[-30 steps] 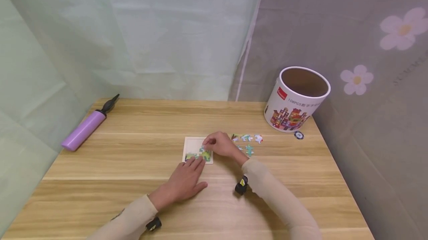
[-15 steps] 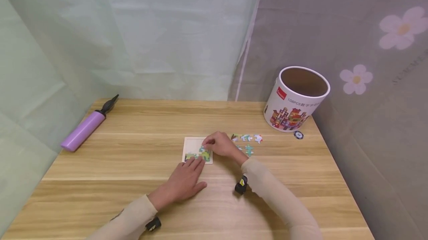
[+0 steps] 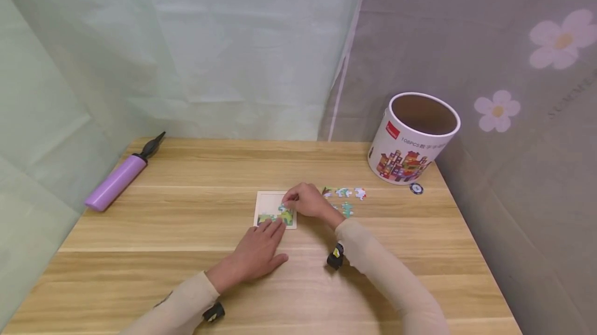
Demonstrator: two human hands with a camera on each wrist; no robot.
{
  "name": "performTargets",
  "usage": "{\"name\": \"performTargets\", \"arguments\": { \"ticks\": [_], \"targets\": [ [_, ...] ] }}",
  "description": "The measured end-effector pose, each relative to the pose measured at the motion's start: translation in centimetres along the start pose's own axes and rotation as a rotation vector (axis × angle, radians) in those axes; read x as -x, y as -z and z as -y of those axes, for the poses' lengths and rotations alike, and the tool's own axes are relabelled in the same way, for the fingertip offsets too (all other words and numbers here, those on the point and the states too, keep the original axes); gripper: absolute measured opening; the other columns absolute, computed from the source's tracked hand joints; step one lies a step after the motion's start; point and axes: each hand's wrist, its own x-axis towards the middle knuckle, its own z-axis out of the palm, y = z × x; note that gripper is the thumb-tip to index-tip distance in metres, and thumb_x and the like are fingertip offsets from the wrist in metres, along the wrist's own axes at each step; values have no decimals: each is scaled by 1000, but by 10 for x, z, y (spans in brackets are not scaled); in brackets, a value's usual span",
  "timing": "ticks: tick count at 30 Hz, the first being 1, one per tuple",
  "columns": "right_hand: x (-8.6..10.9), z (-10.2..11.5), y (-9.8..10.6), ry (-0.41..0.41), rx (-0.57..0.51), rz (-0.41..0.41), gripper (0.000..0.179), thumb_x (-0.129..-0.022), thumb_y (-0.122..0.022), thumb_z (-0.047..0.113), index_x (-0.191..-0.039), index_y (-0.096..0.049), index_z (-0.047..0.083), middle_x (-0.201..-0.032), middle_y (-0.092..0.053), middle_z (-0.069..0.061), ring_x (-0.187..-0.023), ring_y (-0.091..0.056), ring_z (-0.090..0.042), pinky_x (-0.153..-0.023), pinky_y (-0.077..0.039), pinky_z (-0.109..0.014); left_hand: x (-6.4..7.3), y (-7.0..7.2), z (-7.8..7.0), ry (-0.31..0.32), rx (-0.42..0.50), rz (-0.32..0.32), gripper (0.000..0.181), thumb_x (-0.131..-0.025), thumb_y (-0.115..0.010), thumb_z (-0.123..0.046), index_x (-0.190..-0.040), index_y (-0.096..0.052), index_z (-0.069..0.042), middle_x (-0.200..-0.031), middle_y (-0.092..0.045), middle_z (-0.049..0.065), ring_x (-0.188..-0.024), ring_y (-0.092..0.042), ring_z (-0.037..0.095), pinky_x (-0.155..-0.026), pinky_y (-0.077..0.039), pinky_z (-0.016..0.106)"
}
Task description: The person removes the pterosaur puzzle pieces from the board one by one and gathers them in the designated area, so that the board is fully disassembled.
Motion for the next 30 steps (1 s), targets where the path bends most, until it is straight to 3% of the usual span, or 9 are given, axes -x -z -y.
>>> {"name": "performTargets", "arguments": {
  "ticks": [4, 11, 20, 30],
  "targets": [
    [-2, -4, 1, 2, 11, -3, 8, -96, -73, 13, -93, -81, 13, -93, -78, 3, -83, -65, -7, -78, -54, -29, 0, 0, 0, -5, -8, -10, 74, -99, -59, -52, -150, -47, 1, -157, -45, 15, -142, -44, 35, -107, -44, 53],
    [8, -18, 15, -65, -101, -58, 8, -97, -72, 17, -98, -79, 14, -92, -75, 5, -86, -65, -10, -83, -55, -32, -1, 0, 0, 3, -2, -7, 75, -99, -60, -52, -150, -46, 1, -157, -45, 15, -142, -44, 35, -107, -44, 53],
    [53, -46, 57, -152, -115, -169, 11, -96, -73, 21, -100, -79, 12, -95, -75, 0, -88, -68, -14, -85, -56, -37, 0, 0, 0, -1, 5, 0, 74, -100, -59, -51, -151, -46, 1, -157, -44, 16, -143, -44, 35, -109, -43, 53],
    [102, -79, 92, -203, -20, -231, 9, -94, -74, 14, -99, -81, 9, -98, -77, -5, -92, -69, -18, -84, -55, -36, 0, 0, 0, -2, 3, 2, 74, -100, -58, -50, -150, -46, 2, -157, -44, 17, -143, -44, 36, -109, -43, 54]
  ]
}}
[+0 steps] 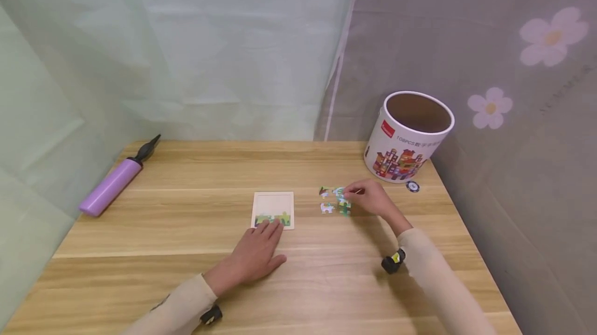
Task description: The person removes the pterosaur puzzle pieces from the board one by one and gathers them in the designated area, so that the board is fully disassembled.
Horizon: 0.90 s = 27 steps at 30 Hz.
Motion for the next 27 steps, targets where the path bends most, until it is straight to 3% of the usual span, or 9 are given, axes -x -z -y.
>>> {"name": "performTargets", "arguments": {
  "ticks": [13, 27],
  "targets": [
    [19, -28, 16, 5, 52, 64, 8, -94, -74, 10, -97, -81, 8, -97, -78, -5, -86, -65, -12, -75, -52, -25, 1, 1, -1, 3, 5, -6, 74, -99, -60, -49, -150, -46, 2, -157, -44, 16, -143, -43, 36, -109, -42, 54],
    [19, -34, 14, -29, 127, 44, 8, -93, -75, 12, -96, -82, 11, -100, -78, -5, -95, -68, -18, -82, -54, -34, 2, -2, 0, -13, -25, -34, 73, -100, -57, -50, -149, -47, 2, -155, -46, 17, -140, -46, 36, -107, -44, 52]
  ]
}}
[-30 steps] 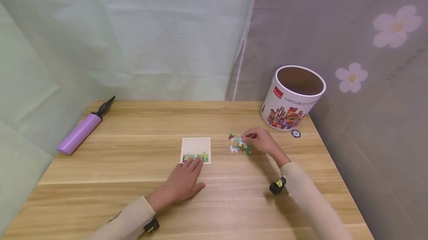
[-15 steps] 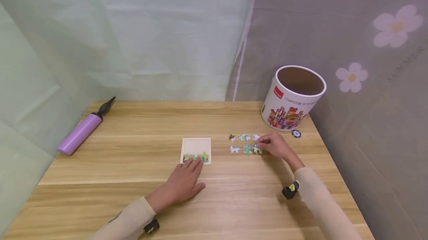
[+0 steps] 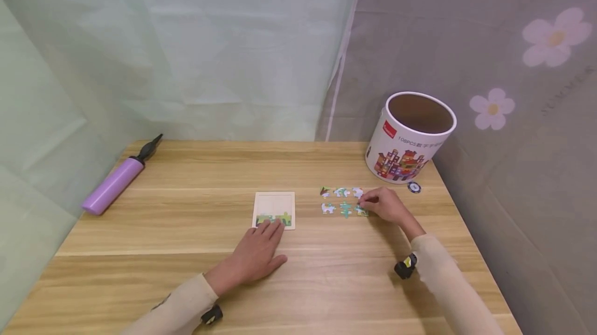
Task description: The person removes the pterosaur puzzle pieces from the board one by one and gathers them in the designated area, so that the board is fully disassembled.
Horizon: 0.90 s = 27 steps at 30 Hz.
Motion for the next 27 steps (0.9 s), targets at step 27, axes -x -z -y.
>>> {"name": "performTargets", "arguments": {
  "ticks": [27],
  "targets": [
    [-68, 124, -65, 239, -134, 142, 14, -96, -72, 11, -109, -78, 7, -97, -76, 2, -90, -69, -15, -81, -57, -34, 7, -1, -24, -2, -38, 76, 86, -101, -48, -61, -151, -41, 8, -161, -33, 28, -150, -32, 40, -119, -34, 46]
  ]
}}
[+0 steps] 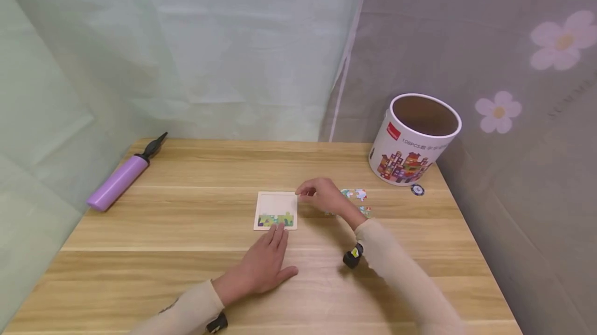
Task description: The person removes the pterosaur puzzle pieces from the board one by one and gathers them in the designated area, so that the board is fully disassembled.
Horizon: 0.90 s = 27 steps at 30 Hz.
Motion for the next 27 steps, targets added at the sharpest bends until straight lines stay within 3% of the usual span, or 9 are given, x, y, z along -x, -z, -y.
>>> {"name": "performTargets", "arguments": {
  "ticks": [8, 13, 20, 27],
  "targets": [
    [-32, 16, -35, 85, 23, 110, 14, -97, -72, 16, -107, -79, 11, -105, -77, 2, -92, -68, -9, -85, -55, -29, 0, -3, 4, 6, 28, -24, 86, -102, -47, -60, -154, -36, 7, -163, -31, 24, -151, -32, 37, -120, -32, 48],
    [-46, 25, -52, 131, 55, 170, 14, -96, -73, 17, -107, -80, 12, -98, -76, 3, -87, -66, -6, -82, -54, -25, 2, -3, 5, -2, 47, -50, 85, -102, -48, -59, -153, -38, 8, -162, -33, 24, -150, -34, 36, -119, -33, 48],
    [-52, 31, -63, 193, 141, 182, 11, -93, -77, 18, -102, -82, 12, -90, -75, 4, -81, -65, -4, -78, -53, -23, 2, -5, 4, 1, 76, -38, 85, -102, -47, -59, -153, -37, 9, -162, -32, 25, -151, -31, 37, -120, -33, 47],
    [-53, 30, -68, 188, 185, 181, 8, -91, -79, 21, -96, -82, 16, -89, -74, 7, -80, -63, -1, -77, -52, -19, 3, -7, 5, 2, 38, -37, 86, -102, -47, -59, -153, -36, 9, -163, -30, 26, -152, -29, 36, -121, -31, 46]
  ]
}}
